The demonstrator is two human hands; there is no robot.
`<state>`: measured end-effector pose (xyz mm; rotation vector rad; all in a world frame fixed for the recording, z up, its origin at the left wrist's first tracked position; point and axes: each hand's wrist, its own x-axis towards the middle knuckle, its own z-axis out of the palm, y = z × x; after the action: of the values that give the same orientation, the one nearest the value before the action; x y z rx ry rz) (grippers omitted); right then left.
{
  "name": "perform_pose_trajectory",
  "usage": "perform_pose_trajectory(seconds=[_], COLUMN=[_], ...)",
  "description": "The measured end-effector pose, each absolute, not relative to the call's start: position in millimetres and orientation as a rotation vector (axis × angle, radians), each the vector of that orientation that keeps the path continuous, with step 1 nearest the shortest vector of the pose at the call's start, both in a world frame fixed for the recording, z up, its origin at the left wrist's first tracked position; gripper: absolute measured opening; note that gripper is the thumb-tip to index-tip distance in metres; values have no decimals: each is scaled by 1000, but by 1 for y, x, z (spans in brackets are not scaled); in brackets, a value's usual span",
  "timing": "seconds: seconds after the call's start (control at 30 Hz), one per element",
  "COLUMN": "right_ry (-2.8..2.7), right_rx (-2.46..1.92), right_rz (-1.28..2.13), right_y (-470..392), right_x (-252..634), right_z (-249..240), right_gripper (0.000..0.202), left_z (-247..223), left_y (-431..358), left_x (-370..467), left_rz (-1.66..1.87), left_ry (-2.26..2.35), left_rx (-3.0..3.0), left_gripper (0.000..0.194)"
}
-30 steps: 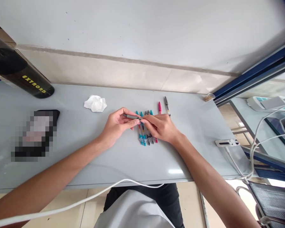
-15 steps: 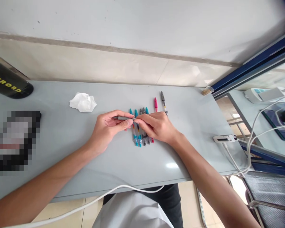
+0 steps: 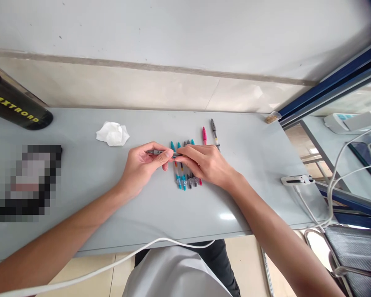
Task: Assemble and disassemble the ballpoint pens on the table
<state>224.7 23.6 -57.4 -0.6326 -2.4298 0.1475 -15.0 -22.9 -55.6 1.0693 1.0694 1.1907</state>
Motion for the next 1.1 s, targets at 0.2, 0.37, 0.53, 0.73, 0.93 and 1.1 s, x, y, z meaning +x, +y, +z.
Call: perform_pose_trajectory(seconds=[0.2, 0.37, 0.53, 0.73, 0.93, 1.1], right_ry=[-2457, -2458, -2446, -2438, -2446, -2455], right_rx=[-631, -634, -690, -750, -753, -720], right_rz=[71, 111, 220, 294, 284, 240], right_y=[25, 23, 19, 20, 23, 24], right_x=[224, 223, 223, 224, 227, 226], right_z=[-58, -61, -62, -62, -58, -57], right_gripper=[11, 9, 5, 20, 19, 17], left_z=[-54, -53, -52, -50, -54, -58], left_y=[-23, -23, -22, -21, -20, -21], left_x=[-15, -14, -15, -16, -17, -17], left_rz=[1136, 1116, 1092, 1076, 1098, 1114], left_ry=[1099, 1104, 1135, 1056, 1029, 1043], left_rx=[1096, 1097, 1115, 1110, 1168, 1177], left_gripper=[36, 40, 49, 40, 38, 34])
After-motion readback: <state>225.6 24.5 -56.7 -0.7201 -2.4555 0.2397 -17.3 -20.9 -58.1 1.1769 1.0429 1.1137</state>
